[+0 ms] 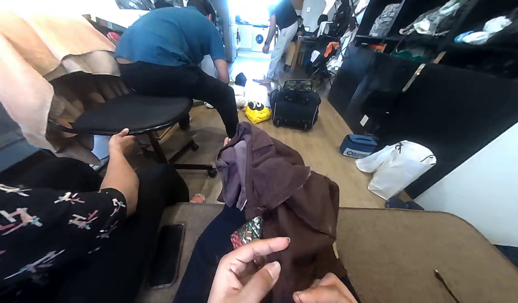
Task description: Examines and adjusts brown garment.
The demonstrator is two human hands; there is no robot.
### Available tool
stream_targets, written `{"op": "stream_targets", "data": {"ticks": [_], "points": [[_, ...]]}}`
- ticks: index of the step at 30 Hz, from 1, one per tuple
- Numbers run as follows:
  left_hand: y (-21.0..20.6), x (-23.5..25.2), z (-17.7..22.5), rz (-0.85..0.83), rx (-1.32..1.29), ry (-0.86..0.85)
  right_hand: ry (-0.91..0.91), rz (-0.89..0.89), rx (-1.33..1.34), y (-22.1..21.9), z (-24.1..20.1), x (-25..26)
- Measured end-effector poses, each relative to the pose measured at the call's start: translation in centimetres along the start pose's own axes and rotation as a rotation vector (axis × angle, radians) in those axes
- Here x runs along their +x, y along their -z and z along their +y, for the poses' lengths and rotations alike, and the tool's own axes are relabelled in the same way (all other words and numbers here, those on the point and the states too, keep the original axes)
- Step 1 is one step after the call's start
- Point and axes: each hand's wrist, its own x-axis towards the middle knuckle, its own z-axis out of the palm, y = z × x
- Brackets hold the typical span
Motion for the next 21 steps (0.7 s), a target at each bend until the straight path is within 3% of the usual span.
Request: {"op": "stream_targets", "data": {"ticks": [7,21], "points": [[-0.19,-0.08,-0.01,-0.014,-0.026,0.014,-0.007,0.015,-0.010,-0.22,-0.08,0.37],[0.03,-0.13,-0.67,-0.037,0.075,-0.136,-0.102,0.017,0.076,-0.46,-0.32,0.54]]}}
